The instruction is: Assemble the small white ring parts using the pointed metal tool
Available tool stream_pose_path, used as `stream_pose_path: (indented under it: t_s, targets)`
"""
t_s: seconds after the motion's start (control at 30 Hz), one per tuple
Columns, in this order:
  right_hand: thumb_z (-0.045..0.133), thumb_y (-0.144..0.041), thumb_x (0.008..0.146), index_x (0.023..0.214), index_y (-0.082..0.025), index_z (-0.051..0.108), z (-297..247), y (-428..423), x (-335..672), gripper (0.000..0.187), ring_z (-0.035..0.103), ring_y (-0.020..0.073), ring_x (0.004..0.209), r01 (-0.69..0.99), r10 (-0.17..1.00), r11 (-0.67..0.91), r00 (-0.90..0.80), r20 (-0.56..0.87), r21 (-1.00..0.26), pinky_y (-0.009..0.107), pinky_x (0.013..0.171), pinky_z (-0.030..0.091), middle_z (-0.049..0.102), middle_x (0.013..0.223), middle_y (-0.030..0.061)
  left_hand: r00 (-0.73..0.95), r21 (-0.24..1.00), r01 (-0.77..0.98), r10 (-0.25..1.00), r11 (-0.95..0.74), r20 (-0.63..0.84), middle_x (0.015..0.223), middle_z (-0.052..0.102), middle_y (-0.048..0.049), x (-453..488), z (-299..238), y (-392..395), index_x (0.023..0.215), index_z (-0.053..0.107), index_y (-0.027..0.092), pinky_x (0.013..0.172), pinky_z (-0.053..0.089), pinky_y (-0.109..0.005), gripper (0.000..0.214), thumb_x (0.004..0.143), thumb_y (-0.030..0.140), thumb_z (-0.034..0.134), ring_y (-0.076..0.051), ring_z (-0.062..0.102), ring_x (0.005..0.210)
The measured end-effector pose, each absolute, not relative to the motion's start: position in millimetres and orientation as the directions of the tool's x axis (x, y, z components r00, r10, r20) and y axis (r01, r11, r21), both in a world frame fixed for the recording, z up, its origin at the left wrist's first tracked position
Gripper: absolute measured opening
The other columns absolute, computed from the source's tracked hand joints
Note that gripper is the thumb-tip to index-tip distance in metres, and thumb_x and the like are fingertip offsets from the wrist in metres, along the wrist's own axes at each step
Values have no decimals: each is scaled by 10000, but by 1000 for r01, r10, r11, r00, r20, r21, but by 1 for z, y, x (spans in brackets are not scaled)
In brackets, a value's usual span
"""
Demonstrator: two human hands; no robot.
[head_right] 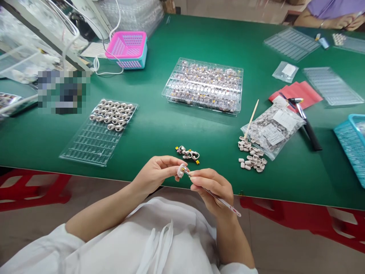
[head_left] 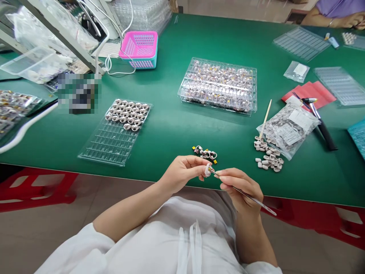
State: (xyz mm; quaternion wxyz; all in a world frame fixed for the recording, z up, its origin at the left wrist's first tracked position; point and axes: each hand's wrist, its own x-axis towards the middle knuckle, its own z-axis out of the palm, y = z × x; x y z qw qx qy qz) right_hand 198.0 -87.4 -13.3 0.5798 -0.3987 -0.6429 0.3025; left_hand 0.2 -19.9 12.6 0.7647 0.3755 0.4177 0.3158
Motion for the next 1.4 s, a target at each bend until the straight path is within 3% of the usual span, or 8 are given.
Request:
stream_pose_path:
  t_s: [0.23, 0.57, 0.87, 0.97, 1.1, 1.2, 1.3, 1.4]
  targets:
    - [698, -19, 826, 1191, -309, 711, -3, -79, 212, 466, 744, 223, 873, 199, 837, 546, -173, 519, -814, 390, 738, 625, 771, 1084, 59, 452, 839, -151, 791, 523, -413, 746, 770, -57, -3, 14, -19, 864, 802, 129, 656, 559, -265, 213, 718, 276, 852, -138, 666, 628]
    - [664, -103, 884, 1112, -287, 692, 8, -71, 215, 295, 720, 184, 782, 302, 816, 575, -273, 509, -761, 347, 678, 587, 776, 1005, 46, 495, 820, -141, 757, 555, -427, 745, 760, -43, -4, 11, -20, 858, 791, 130, 657, 544, -241, 173, 753, 263, 824, -117, 653, 638]
    - [673, -108, 890, 1095, -241, 641, 16, -77, 206, 246, 709, 182, 828, 550, 708, 699, -440, 552, -457, 356, 712, 547, 778, 1072, 70, 396, 853, -85, 803, 514, -445, 698, 710, -10, 5, 9, -23, 813, 741, 130, 616, 504, -220, 184, 746, 288, 807, -97, 597, 594]
    - [661, -102, 895, 1093, -201, 625, 15, -82, 202, 224, 701, 191, 848, 573, 708, 697, -453, 542, -431, 361, 725, 534, 767, 1072, 102, 382, 873, -21, 811, 487, -443, 693, 696, -2, 10, 8, -23, 841, 737, 141, 632, 504, -222, 194, 768, 313, 790, -105, 597, 617]
    - [655, -166, 911, 1074, -206, 638, 11, -92, 213, 169, 697, 192, 877, 472, 786, 616, -320, 529, -631, 366, 788, 559, 751, 976, 79, 401, 883, 8, 807, 469, -433, 705, 695, -8, 16, 4, -21, 813, 734, 147, 643, 508, -228, 196, 765, 329, 789, -107, 592, 622]
    - [573, -127, 938, 1089, -232, 673, 8, -102, 238, 209, 693, 217, 1029, 458, 883, 448, -89, 462, -768, 401, 891, 568, 737, 1110, 85, 401, 879, -27, 811, 476, -426, 749, 713, -18, 17, 1, -18, 803, 736, 154, 623, 511, -229, 197, 743, 331, 800, -105, 584, 610]
    - [505, -139, 964, 1176, -252, 675, 5, -107, 273, 295, 670, 242, 1125, 639, 886, 237, 166, 432, -731, 434, 948, 551, 707, 1216, 87, 413, 866, -34, 796, 498, -442, 788, 732, -31, 17, -1, -16, 904, 764, 163, 634, 522, -238, 241, 737, 333, 798, -112, 588, 627]
    - [477, -199, 974, 1239, -226, 645, 0, -103, 305, 316, 709, 214, 893, 768, 823, -13, 372, 430, -640, 377, 782, 581, 707, 1163, 102, 421, 861, -3, 782, 508, -460, 842, 748, -45, 19, -2, -15, 932, 783, 163, 656, 526, -241, 262, 736, 336, 792, -112, 591, 644]
